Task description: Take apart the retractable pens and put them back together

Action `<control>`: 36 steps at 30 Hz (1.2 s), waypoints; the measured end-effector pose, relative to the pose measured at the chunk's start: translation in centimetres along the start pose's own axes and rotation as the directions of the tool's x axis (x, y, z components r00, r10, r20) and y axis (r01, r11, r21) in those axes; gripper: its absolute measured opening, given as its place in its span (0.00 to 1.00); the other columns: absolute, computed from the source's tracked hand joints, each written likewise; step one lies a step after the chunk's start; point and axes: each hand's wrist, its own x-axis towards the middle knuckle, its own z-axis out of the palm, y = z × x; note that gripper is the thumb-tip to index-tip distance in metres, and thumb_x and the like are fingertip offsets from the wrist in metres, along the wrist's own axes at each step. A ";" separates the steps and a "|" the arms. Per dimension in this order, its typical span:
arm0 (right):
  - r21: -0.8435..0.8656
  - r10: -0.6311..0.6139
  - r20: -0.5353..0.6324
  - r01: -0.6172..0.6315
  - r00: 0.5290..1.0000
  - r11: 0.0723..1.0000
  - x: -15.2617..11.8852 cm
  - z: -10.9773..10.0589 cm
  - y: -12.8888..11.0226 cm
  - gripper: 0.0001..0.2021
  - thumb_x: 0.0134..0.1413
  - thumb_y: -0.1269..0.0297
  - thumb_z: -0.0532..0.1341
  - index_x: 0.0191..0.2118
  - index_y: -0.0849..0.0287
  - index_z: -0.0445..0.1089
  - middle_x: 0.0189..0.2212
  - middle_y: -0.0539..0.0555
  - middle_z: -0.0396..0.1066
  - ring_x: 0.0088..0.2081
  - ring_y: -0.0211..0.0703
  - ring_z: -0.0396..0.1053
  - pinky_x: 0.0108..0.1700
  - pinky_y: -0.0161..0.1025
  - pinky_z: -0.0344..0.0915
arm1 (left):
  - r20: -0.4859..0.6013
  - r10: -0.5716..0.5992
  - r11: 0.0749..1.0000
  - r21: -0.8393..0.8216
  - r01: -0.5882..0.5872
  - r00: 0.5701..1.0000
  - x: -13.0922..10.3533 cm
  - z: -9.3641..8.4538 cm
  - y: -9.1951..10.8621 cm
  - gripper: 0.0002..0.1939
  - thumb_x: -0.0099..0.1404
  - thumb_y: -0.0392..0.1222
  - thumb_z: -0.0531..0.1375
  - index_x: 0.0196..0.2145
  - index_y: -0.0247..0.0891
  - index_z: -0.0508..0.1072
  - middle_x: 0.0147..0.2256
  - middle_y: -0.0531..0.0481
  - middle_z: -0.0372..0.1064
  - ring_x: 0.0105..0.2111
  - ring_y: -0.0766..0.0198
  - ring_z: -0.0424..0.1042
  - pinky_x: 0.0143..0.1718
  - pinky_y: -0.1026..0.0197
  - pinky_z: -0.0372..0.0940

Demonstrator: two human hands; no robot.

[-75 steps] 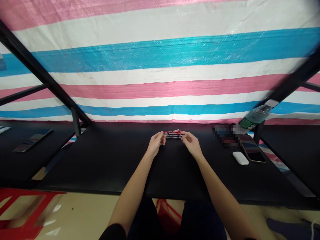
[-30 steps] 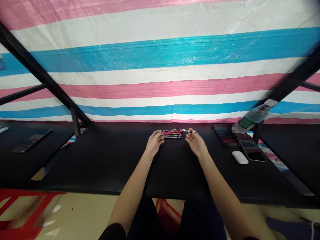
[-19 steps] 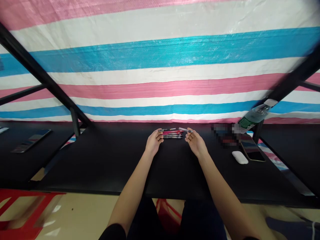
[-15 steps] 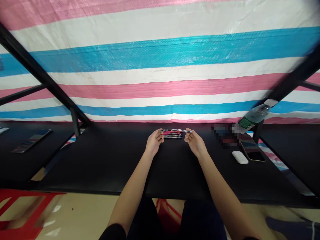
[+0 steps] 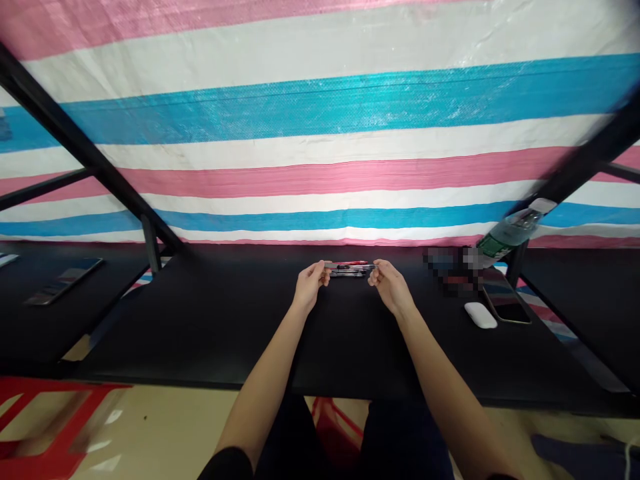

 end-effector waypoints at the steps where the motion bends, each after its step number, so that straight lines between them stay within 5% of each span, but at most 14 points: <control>1: -0.002 -0.002 0.006 0.002 1.000 1.000 0.0 0.0 0.0 0.09 0.48 0.58 0.68 0.35 0.55 0.74 0.22 0.47 0.63 0.25 0.36 0.62 0.27 0.35 0.63 | -0.009 0.028 0.998 0.062 -0.027 1.000 0.0 0.0 -0.1 0.20 0.59 0.56 0.63 0.26 0.33 0.75 0.23 0.50 0.66 0.22 0.71 0.61 0.25 0.64 0.57; 5: -0.020 0.000 0.038 0.001 0.999 1.000 -0.2 0.1 -0.1 0.10 0.50 0.57 0.67 0.36 0.55 0.74 0.23 0.48 0.66 0.26 0.37 0.64 0.28 0.36 0.65 | -0.068 0.104 0.963 0.258 -0.083 0.992 0.0 0.0 -0.1 0.26 0.60 0.60 0.59 0.18 0.35 0.70 0.18 0.52 0.61 0.19 0.70 0.59 0.24 0.63 0.54; 11: -0.098 -0.014 0.047 0.018 0.999 0.995 -0.3 0.4 -0.1 0.13 0.48 0.55 0.68 0.38 0.54 0.75 0.27 0.51 0.72 0.29 0.39 0.69 0.29 0.38 0.67 | -0.104 0.091 0.952 0.300 -0.056 0.990 0.2 -0.4 -0.5 0.31 0.63 0.65 0.53 0.14 0.38 0.62 0.13 0.53 0.52 0.17 0.68 0.55 0.23 0.62 0.52; 27: -0.422 -0.137 -0.061 0.100 0.989 0.901 -0.2 0.3 0.3 0.20 0.51 0.46 0.64 0.20 0.57 0.67 0.16 0.48 0.63 0.20 0.35 0.59 0.24 0.36 0.59 | 0.023 0.174 0.954 0.243 -0.174 0.984 0.1 -0.3 -0.5 0.15 0.61 0.52 0.62 0.28 0.37 0.70 0.18 0.57 0.59 0.19 0.71 0.57 0.24 0.65 0.54; 36: -0.437 -0.118 -0.090 0.068 0.989 0.897 -0.1 0.1 0.7 0.22 0.49 0.45 0.64 0.19 0.56 0.63 0.15 0.46 0.59 0.18 0.33 0.54 0.19 0.34 0.51 | 0.038 0.109 0.983 0.144 -0.113 0.993 -0.3 0.3 -0.1 0.13 0.59 0.48 0.64 0.33 0.35 0.71 0.24 0.51 0.68 0.23 0.68 0.66 0.25 0.64 0.61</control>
